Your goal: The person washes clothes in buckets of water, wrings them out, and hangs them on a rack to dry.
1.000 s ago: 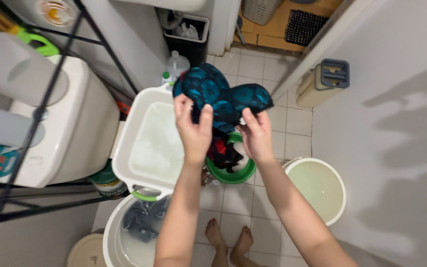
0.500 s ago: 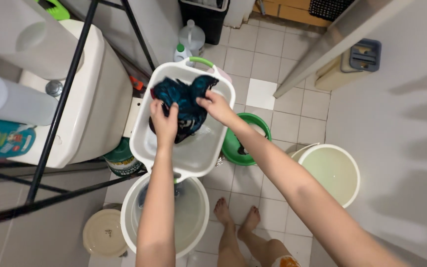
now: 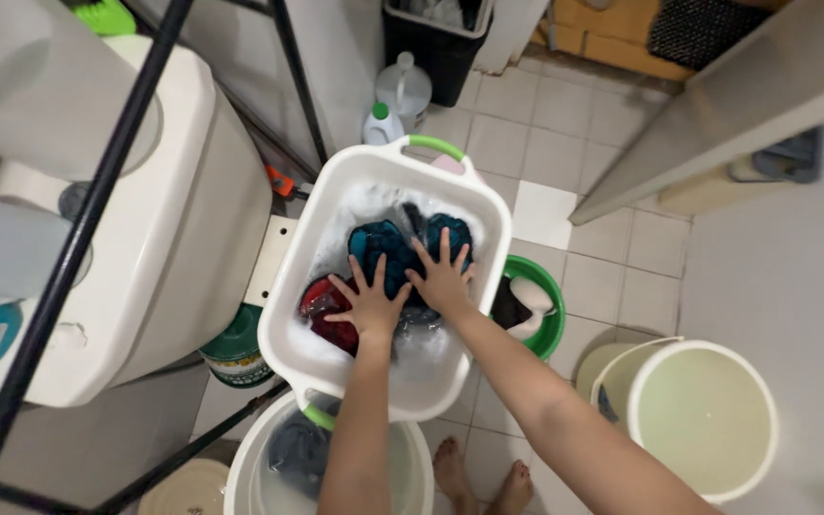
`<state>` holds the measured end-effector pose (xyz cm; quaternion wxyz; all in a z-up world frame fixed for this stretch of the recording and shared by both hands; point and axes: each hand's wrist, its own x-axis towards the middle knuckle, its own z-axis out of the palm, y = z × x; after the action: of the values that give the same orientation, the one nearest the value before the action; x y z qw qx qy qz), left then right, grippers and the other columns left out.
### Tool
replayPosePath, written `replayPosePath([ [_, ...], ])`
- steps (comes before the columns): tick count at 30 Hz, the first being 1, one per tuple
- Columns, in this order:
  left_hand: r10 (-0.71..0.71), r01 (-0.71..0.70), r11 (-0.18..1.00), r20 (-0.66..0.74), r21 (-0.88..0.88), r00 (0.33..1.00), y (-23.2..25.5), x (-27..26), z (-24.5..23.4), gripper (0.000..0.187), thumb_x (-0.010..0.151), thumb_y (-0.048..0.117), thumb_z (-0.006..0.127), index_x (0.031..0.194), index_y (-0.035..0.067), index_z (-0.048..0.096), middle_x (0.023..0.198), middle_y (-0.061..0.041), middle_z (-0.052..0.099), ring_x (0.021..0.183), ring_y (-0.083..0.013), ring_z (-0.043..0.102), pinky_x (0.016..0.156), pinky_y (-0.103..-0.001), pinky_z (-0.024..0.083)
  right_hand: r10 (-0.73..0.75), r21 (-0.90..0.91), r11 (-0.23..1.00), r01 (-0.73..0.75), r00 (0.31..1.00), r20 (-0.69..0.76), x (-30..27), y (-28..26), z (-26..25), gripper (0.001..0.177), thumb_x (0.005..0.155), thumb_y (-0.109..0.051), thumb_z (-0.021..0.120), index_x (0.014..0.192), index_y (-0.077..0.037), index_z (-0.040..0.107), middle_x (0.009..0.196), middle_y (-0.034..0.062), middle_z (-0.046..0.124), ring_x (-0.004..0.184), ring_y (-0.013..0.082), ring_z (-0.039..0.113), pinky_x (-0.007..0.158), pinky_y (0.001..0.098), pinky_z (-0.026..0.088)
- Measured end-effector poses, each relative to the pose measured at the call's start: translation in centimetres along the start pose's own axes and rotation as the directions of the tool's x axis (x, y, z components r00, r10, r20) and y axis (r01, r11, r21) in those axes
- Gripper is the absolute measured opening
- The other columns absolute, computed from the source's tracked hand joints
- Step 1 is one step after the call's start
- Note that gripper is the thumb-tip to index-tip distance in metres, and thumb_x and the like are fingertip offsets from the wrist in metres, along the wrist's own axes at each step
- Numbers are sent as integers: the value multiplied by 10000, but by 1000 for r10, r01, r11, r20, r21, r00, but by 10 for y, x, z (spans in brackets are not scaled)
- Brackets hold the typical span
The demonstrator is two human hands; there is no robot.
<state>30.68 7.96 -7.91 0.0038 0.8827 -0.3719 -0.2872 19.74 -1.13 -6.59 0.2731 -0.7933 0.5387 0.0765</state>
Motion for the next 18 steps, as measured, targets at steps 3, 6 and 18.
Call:
replayPosePath([
  [3,-44,44,998,-7,-35,999,-15,26,29,890,825,784,564,1572,551,140,1737,-31,-54,1518,-488,83,901,-961,144,64,-140,989,-47,991,122,29,4,38,718,978,-615,496,1609,-439,201,1711,90,-152,1530,569,-66,1128,748,151],
  [6,-88,88,996,50,1,995,-31,61,70,900,823,762,569,1602,533,181,1662,-77,229,1458,-469,279,951,-905,255,21,-84,996,-17,999,43,59,28,105,682,985,-609,446,1589,-379,228,1714,177,-106,1513,480,69,1183,605,185],
  [18,23,-363,891,-772,-272,635,-17,-3,36,270,862,124,642,1130,149,658,1122,-88,672,1085,-336,633,934,-519,457,29,496,866,61,985,-172,59,42,148,510,1019,-475,478,1395,-140,555,1349,138,591,1276,308,553,1106,431,452],
])
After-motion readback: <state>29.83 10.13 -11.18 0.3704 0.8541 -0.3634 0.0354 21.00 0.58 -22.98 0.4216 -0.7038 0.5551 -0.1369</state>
